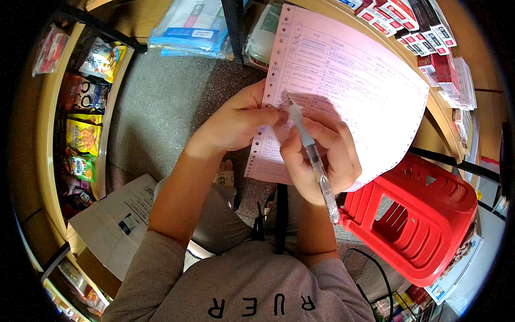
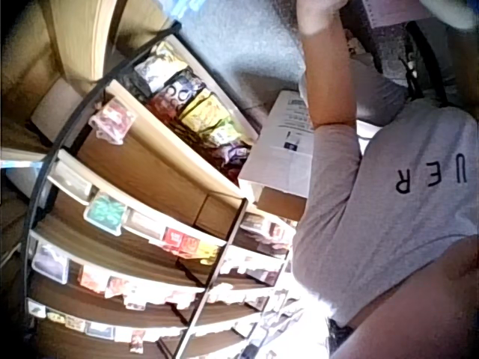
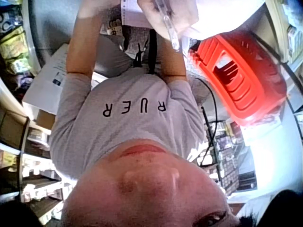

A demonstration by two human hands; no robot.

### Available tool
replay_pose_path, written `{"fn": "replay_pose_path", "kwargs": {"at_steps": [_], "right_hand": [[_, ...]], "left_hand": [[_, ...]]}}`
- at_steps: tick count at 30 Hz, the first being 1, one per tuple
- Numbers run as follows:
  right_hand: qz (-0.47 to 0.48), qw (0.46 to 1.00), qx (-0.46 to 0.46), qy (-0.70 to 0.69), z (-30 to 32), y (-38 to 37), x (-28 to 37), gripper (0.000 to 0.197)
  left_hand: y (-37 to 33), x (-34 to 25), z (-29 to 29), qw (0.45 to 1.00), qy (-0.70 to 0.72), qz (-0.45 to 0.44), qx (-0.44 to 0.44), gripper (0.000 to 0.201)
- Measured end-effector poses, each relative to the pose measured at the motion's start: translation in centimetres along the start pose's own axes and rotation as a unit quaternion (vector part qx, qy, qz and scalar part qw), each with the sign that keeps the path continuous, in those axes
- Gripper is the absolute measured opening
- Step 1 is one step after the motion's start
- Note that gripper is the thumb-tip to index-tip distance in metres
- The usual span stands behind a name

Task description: The person holds a pink paper and a pen, checking off items on the list while looking at and handling boxes of pens on a shelf.

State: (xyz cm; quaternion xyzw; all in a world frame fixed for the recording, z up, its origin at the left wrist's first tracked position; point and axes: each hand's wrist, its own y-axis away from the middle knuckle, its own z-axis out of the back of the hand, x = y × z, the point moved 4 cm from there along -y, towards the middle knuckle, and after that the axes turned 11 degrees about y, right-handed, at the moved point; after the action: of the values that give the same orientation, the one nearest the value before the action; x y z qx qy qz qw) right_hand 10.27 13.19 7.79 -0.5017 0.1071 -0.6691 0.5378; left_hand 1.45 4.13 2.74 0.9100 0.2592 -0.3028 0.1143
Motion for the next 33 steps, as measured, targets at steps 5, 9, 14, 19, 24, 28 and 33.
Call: {"fn": "replay_pose_path", "kwargs": {"at_steps": [5,9,14,19,24,28,33], "right_hand": [[0.032,0.999,0.012,-0.009,-0.2,-0.3,0.3,0.018],[0.019,1.0,0.019,-0.013,-0.4,-0.2,0.1,0.018],[0.018,0.999,0.022,-0.023,-0.3,-0.4,0.1,0.019],[0.027,0.999,0.033,-0.011,-0.2,-0.6,0.6,0.021],[0.015,0.999,0.024,-0.015,-0.3,-0.5,0.4,0.021],[0.006,0.999,0.032,-0.022,-0.4,-0.4,0.4,0.02],[-0.003,0.999,0.038,-0.021,-0.5,-0.4,0.2,0.02]], "left_hand": [[0.2,0.2,0.5,1.0,0.013,0.013,-0.007,0.043],[0.0,0.3,0.5,1.0,-0.015,0.017,-0.01,0.041],[0.1,0.0,0.2,1.0,-0.017,0.011,-0.013,0.04],[0.1,0.0,0.4,1.0,0.003,-0.001,0.005,0.04],[-0.2,-0.3,-0.5,1.0,-0.011,-0.001,-0.004,0.039],[0.0,-0.1,0.2,1.0,-0.012,0.008,0.012,0.039],[0.0,0.1,0.3,1.0,-0.019,-0.004,-0.014,0.034]]}}
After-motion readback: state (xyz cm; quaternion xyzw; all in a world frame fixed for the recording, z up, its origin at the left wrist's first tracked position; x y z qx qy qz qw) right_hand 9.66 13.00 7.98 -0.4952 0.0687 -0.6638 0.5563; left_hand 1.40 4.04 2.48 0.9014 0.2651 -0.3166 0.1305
